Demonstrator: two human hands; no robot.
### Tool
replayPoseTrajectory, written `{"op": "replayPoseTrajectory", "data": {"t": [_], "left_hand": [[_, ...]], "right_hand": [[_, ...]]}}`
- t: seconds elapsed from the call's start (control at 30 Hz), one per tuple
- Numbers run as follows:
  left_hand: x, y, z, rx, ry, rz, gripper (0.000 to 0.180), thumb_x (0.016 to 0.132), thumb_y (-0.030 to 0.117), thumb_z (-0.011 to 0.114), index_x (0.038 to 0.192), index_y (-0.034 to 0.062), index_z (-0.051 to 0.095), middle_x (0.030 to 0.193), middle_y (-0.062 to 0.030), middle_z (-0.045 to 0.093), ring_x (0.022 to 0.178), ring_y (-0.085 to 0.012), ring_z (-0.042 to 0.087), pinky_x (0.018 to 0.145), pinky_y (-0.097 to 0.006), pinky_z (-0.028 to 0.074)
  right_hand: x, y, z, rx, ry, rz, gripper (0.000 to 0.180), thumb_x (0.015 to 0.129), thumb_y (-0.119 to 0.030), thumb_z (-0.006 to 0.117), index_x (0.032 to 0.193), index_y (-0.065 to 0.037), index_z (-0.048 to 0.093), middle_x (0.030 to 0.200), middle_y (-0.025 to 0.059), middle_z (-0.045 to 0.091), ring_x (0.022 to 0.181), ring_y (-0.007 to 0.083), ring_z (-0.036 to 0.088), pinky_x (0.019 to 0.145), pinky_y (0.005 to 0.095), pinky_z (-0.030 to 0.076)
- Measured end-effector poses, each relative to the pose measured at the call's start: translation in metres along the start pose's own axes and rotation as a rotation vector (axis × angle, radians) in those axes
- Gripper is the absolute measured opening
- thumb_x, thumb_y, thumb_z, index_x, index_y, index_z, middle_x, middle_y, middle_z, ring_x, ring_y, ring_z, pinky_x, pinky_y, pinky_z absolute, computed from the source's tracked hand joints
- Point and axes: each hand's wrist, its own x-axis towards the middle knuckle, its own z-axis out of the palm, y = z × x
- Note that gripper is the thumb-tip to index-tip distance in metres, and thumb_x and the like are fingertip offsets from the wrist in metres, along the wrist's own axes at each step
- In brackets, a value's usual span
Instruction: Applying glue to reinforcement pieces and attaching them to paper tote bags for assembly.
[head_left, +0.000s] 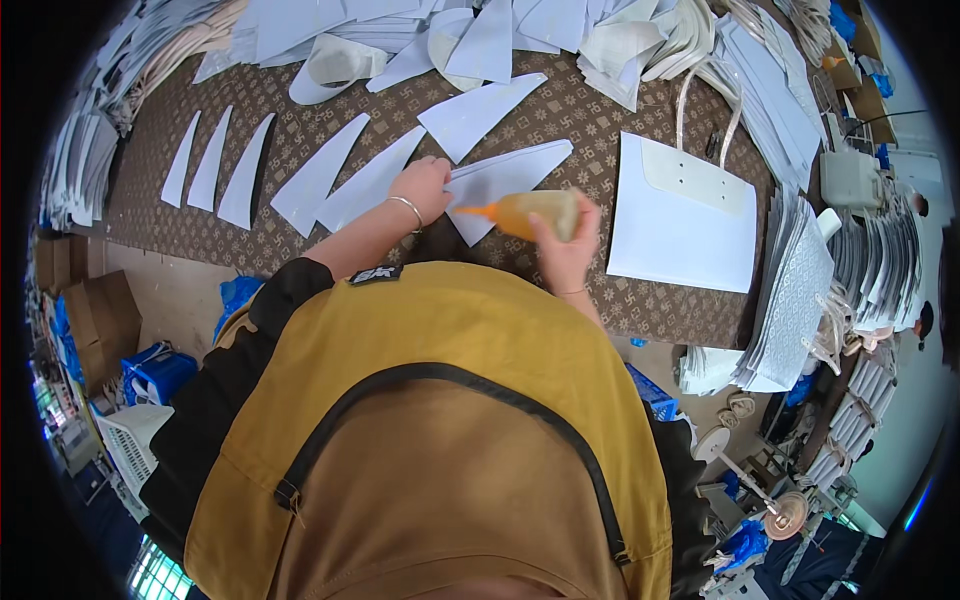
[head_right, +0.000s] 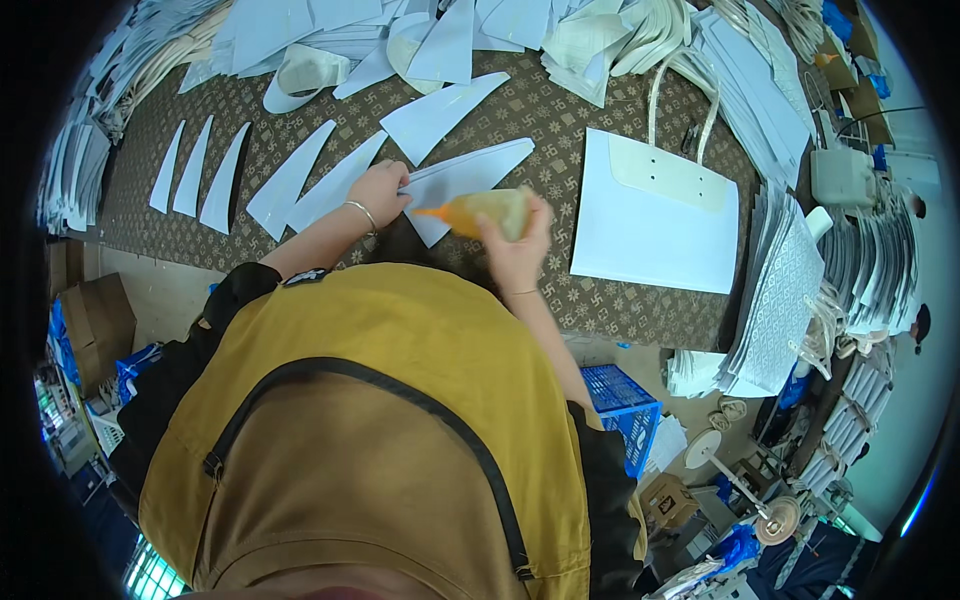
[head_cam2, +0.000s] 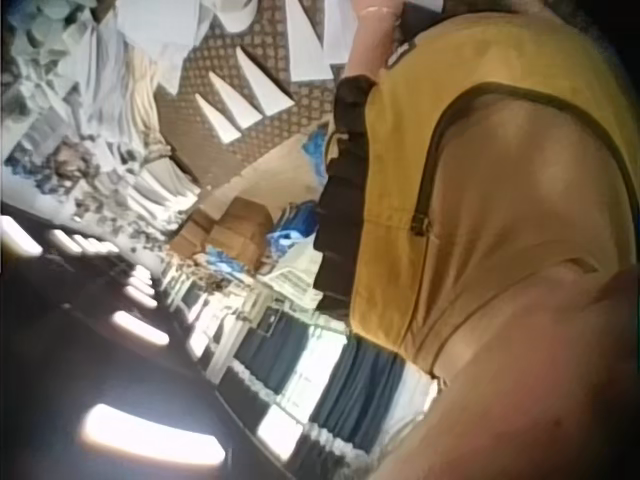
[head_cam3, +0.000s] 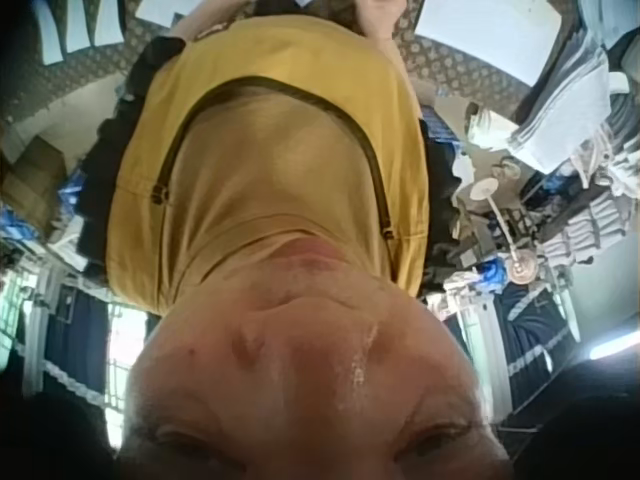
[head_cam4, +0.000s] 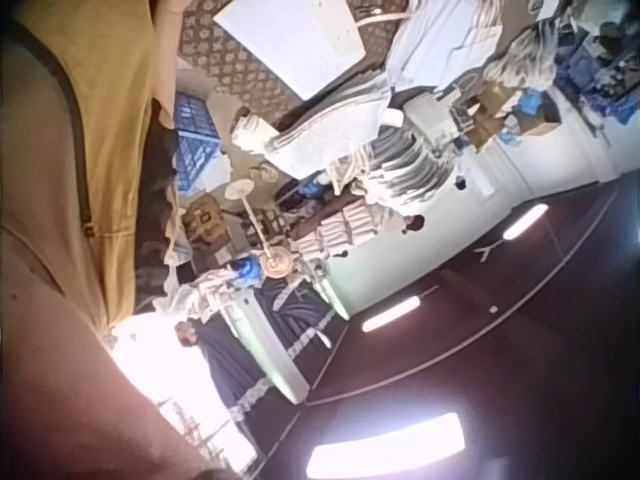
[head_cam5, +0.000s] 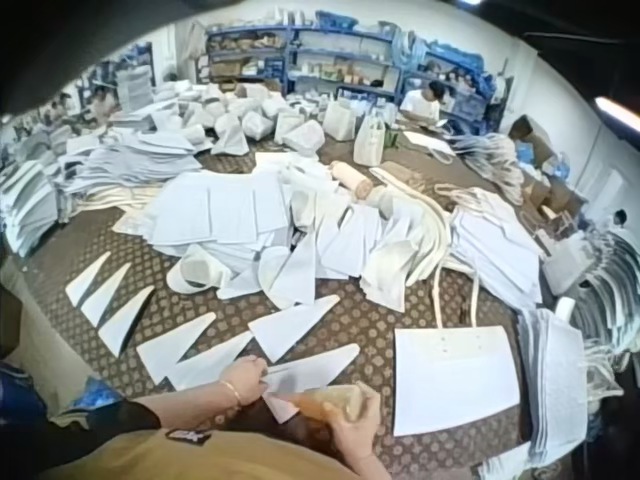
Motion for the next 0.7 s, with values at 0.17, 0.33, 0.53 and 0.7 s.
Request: {"op": "replayPoseTrajectory", "data": {"t": [0.17,0.33,0.53,0.7], "left_hand": [[0.000,-0.001,0.003,-0.036,0.004,-0.021,0.024,0.071,0.015,0.067,0.089,0.0063,0.055,0.092,-0.0138,0.058,0.090,-0.0309,0.057,0.079,-0.039,0.046],[0.011,-0.009,0.012,0.005,0.024,0.101,0.024,0.074,0.013,0.066,0.093,0.0049,0.055,0.091,-0.0119,0.058,0.084,-0.0269,0.059,0.075,-0.036,0.048],[0.029,-0.002,-0.017,-0.591,-0.062,0.123,0.019,0.078,0.008,0.062,0.096,0.0029,0.058,0.085,-0.0076,0.060,0.076,-0.0182,0.059,0.067,-0.030,0.049],[0.087,0.041,-0.052,-1.103,0.065,0.205,0.012,0.083,0.001,0.057,0.095,0.0002,0.057,0.083,-0.0019,0.061,0.066,-0.0079,0.056,0.058,-0.022,0.047]], "right_hand": [[0.027,0.010,-0.026,0.111,0.155,0.115,0.056,0.069,-0.009,0.075,0.115,-0.002,0.044,0.106,0.0073,0.051,0.096,0.0165,0.051,0.086,0.0298,0.043],[-0.009,0.010,0.001,0.004,-0.049,0.057,0.058,0.069,-0.007,0.074,0.119,-0.002,0.043,0.108,0.0076,0.052,0.098,0.0173,0.051,0.087,0.0305,0.043],[0.017,0.006,-0.058,0.344,0.106,0.264,0.055,0.072,-0.003,0.068,0.121,-0.004,0.044,0.110,0.0080,0.051,0.099,0.0187,0.051,0.087,0.0310,0.044],[0.035,0.017,-0.106,0.479,0.321,0.238,0.055,0.073,0.000,0.065,0.122,-0.005,0.042,0.110,0.0077,0.051,0.100,0.0199,0.052,0.088,0.0330,0.045]]}}
